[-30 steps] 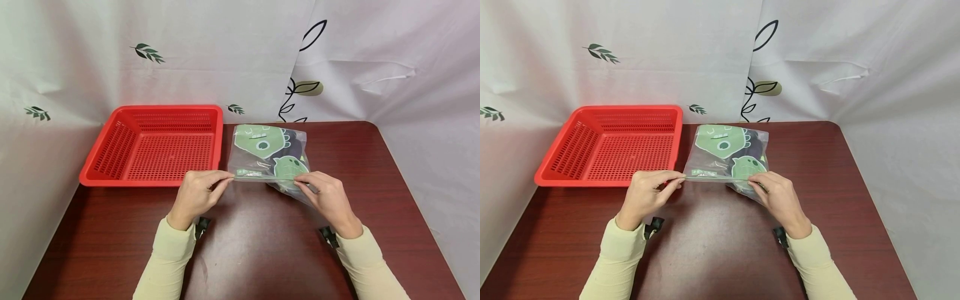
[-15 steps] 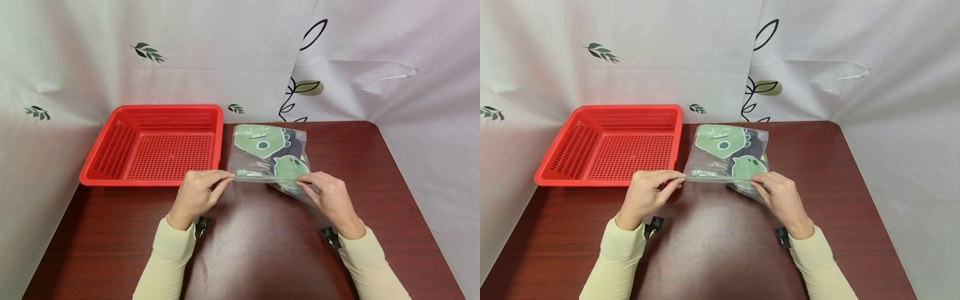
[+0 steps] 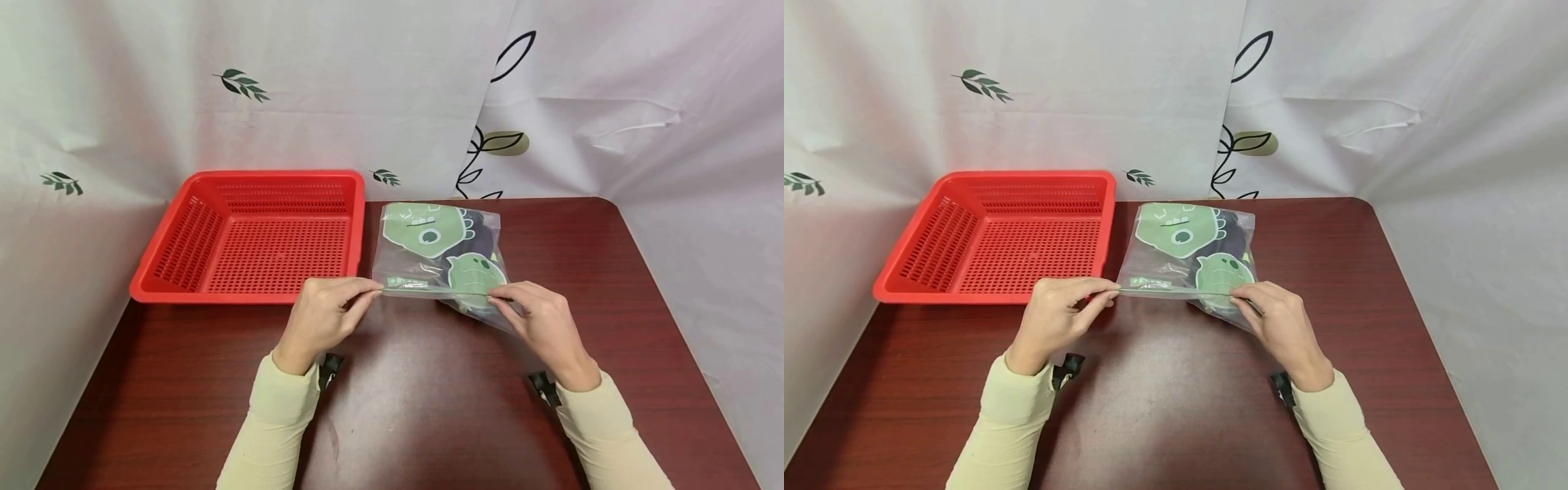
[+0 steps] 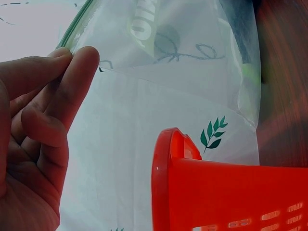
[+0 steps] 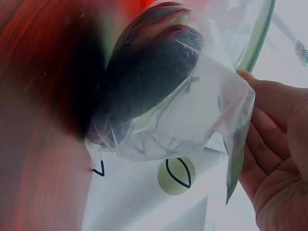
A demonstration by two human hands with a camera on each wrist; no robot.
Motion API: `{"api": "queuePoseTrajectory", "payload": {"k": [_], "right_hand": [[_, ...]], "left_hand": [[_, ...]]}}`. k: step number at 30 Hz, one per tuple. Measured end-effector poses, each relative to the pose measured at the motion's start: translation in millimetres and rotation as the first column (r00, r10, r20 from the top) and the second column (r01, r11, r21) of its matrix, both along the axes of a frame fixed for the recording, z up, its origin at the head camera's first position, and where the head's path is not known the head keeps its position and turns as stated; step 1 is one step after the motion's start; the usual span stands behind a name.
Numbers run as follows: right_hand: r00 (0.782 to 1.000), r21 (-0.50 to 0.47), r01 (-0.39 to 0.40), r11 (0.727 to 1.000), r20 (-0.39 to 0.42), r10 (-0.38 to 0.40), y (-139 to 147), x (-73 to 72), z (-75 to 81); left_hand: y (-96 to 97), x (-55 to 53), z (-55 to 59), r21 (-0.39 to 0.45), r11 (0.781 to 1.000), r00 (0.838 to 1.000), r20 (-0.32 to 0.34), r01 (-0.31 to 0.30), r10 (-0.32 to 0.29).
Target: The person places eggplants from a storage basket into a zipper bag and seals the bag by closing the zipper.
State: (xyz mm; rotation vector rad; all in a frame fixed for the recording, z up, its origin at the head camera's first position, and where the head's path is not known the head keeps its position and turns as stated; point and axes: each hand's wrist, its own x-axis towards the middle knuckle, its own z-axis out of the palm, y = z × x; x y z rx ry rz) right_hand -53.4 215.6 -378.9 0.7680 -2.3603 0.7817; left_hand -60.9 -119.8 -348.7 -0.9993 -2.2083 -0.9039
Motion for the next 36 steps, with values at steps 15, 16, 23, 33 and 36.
{"api": "queuePoseTrajectory", "payload": {"k": [15,16,23,33,36], "right_hand": [[1.000,0.007,0.006,1.000,-0.001,-0.006,4.3,2.6,-0.9],[1.000,0.008,0.006,1.000,-0.002,-0.006,4.5,2.7,-0.9],[1.000,0.020,0.011,1.000,0.004,-0.011,7.1,4.3,-0.6],[1.000,0.021,0.015,1.000,0.009,-0.015,10.0,5.5,-1.7],[1.000,0.032,0.023,0.999,0.015,-0.024,11.2,6.5,-1.6]], "left_hand": [[0.5,0.8,0.7,-0.001,1.000,1.000,0.012,0.004,-0.004],[0.6,0.7,0.7,-0.002,1.000,1.000,0.012,0.003,-0.003],[0.9,0.9,1.1,-0.004,1.000,1.000,0.022,0.002,-0.002],[0.5,1.2,1.7,-0.008,1.000,0.999,0.041,0.007,-0.006],[0.1,1.4,1.8,-0.008,1.000,0.999,0.043,0.008,-0.008]]}}
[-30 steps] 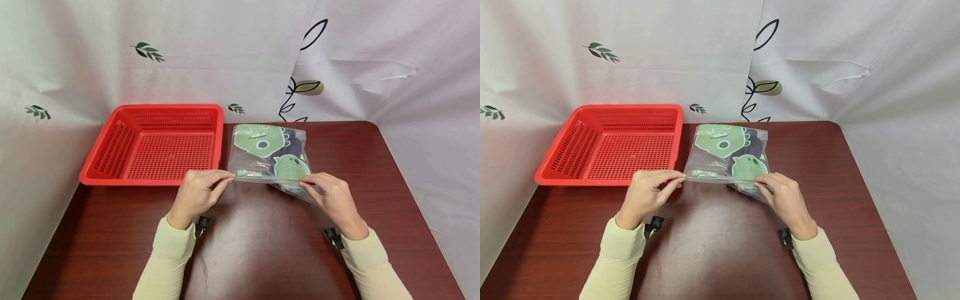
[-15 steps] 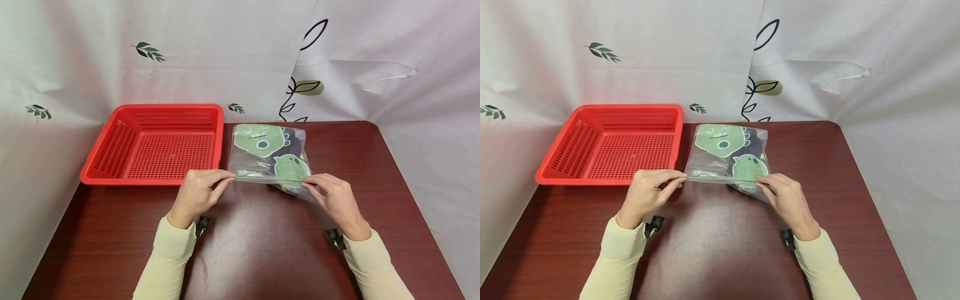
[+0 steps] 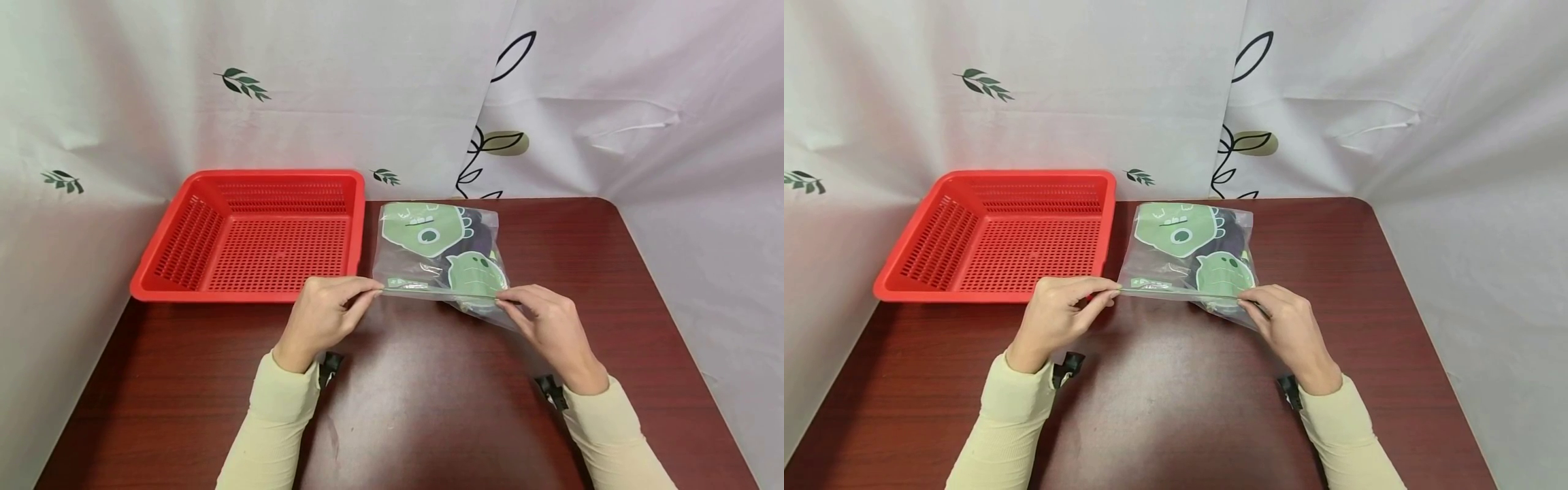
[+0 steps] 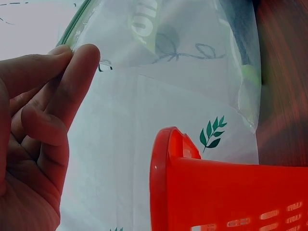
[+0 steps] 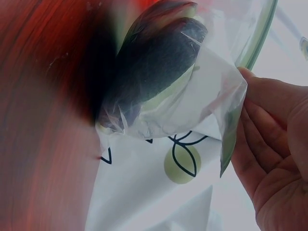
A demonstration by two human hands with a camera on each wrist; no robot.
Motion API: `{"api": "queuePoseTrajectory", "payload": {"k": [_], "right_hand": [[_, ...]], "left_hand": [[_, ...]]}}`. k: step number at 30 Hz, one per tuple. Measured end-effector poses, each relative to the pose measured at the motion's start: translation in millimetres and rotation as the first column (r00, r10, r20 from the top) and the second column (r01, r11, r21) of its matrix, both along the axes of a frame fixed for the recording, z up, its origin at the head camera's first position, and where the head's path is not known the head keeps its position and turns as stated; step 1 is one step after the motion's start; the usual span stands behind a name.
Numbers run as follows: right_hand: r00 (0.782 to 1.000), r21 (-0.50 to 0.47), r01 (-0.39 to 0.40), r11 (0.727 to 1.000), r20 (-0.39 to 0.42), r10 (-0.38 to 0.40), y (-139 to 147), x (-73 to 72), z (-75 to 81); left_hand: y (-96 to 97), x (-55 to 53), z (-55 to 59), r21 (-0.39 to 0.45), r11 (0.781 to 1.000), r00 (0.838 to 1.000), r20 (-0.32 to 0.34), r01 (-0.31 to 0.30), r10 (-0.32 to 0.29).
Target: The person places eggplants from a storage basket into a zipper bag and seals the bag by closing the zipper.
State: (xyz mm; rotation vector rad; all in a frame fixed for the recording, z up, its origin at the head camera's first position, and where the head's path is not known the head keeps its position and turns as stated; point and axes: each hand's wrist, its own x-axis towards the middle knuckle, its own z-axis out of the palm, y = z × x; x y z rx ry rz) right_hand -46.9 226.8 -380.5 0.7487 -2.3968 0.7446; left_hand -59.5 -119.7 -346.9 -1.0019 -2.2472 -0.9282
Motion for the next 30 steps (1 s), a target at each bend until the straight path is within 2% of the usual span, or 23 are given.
{"api": "queuePoseTrajectory", "payload": {"k": [30], "right_hand": [[1.000,0.004,0.022,1.000,-0.010,-0.022,8.2,4.8,-0.2]], "left_hand": [[-3.6,1.1,2.3,-0.009,1.000,1.000,-0.014,-0.006,0.006]]}}
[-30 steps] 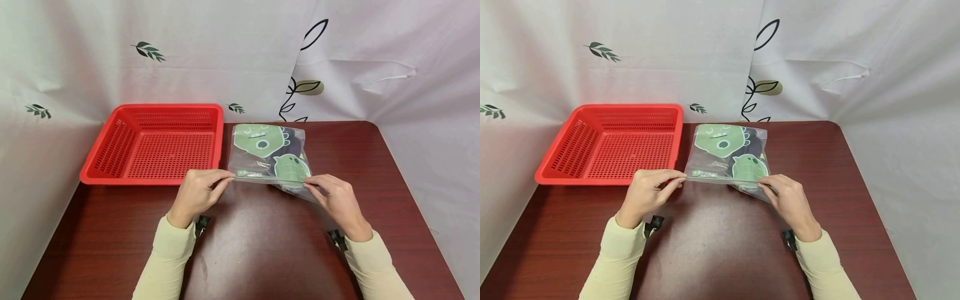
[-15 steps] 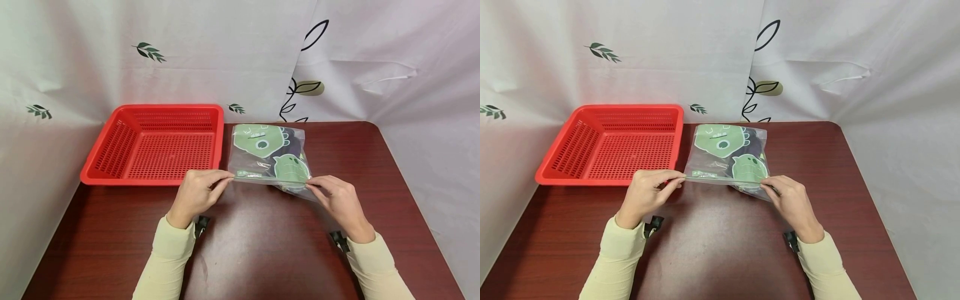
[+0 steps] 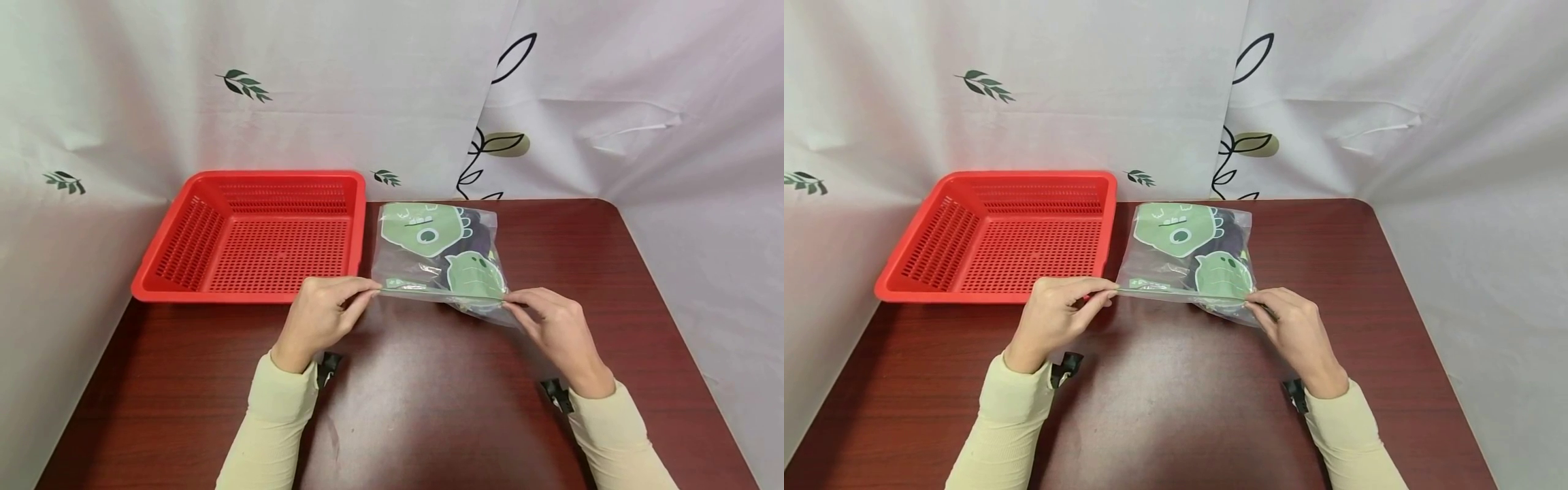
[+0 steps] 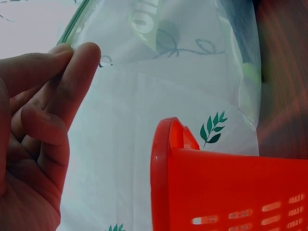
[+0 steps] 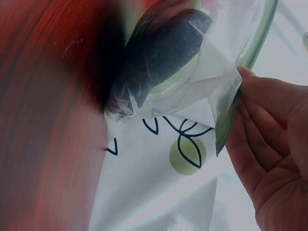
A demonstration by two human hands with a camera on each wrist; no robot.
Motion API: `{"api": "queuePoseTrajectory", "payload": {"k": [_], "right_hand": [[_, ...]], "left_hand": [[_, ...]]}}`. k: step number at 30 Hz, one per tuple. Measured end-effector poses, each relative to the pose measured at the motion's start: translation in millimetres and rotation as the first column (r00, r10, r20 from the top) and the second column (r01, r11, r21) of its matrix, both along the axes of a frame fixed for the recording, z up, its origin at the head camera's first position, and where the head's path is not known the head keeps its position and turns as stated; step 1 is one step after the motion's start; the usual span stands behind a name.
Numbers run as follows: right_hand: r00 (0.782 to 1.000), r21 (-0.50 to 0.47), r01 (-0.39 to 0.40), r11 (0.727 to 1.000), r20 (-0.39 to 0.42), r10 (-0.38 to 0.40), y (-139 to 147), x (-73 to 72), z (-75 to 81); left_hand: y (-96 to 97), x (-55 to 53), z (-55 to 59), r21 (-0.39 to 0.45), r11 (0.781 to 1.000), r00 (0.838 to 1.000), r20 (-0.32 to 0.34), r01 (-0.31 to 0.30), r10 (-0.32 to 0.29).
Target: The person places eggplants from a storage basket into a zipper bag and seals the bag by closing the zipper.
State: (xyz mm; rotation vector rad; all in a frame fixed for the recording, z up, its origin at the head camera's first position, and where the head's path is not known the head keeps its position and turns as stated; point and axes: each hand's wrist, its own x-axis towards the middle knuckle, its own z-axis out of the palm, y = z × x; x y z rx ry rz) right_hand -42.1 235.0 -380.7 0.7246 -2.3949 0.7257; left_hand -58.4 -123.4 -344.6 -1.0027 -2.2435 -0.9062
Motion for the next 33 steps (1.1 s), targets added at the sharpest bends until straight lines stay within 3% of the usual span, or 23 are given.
{"api": "queuePoseTrajectory", "payload": {"k": [7,33], "right_hand": [[0.998,-0.004,0.022,1.000,0.055,-0.022,3.8,1.4,-0.9],[0.998,0.014,0.042,0.999,0.037,-0.042,18.1,1.9,-1.5]], "left_hand": [[-0.4,0.2,-0.1,0.000,1.000,1.000,-0.003,-0.004,0.004],[-2.0,0.4,0.8,-0.001,1.000,1.000,-0.009,-0.005,0.005]]}}
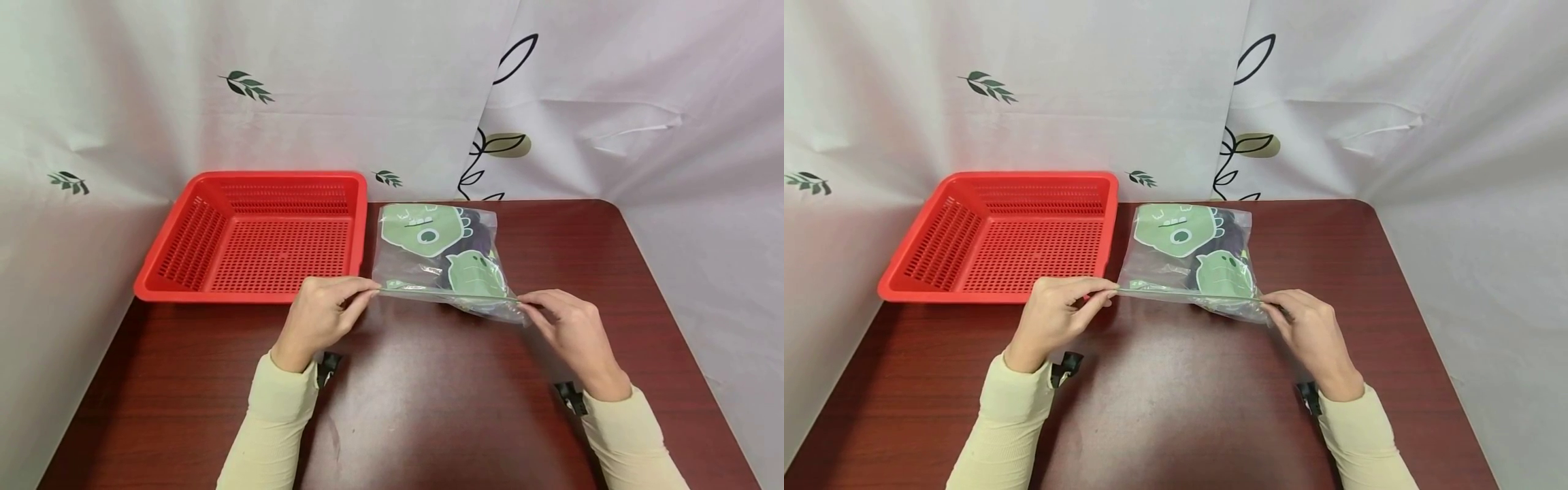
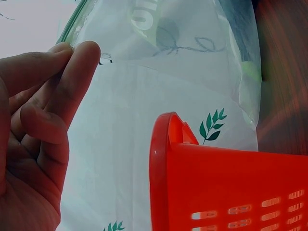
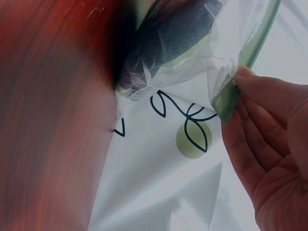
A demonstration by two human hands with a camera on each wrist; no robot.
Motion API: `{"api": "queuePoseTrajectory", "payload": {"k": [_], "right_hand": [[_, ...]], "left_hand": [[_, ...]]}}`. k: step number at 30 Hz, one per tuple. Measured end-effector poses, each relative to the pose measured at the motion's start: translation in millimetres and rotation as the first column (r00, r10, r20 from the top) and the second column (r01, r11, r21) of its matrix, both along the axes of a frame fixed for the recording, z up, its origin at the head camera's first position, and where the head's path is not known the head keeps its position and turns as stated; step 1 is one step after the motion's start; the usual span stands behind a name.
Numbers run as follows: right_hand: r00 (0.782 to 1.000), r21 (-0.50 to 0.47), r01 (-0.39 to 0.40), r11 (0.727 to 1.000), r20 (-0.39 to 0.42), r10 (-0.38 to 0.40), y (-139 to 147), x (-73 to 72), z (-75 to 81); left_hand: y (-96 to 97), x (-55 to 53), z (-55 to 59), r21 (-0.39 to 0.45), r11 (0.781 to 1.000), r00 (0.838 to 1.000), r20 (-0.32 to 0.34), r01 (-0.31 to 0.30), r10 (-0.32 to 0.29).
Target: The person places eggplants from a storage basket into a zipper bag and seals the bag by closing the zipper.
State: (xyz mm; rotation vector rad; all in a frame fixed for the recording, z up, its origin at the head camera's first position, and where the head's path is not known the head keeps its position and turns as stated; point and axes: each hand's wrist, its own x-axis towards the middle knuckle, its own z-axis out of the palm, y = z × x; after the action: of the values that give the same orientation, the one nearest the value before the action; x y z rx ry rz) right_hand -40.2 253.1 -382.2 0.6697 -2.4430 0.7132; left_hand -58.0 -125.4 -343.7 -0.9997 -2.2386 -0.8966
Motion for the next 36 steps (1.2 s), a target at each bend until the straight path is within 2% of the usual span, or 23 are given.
{"api": "queuePoseTrajectory", "payload": {"k": [36], "right_hand": [[0.999,-0.001,0.035,0.999,-0.016,-0.035,13.2,3.8,1.9]], "left_hand": [[-2.9,1.3,0.2,-0.002,1.000,0.999,0.031,0.007,-0.007]]}}
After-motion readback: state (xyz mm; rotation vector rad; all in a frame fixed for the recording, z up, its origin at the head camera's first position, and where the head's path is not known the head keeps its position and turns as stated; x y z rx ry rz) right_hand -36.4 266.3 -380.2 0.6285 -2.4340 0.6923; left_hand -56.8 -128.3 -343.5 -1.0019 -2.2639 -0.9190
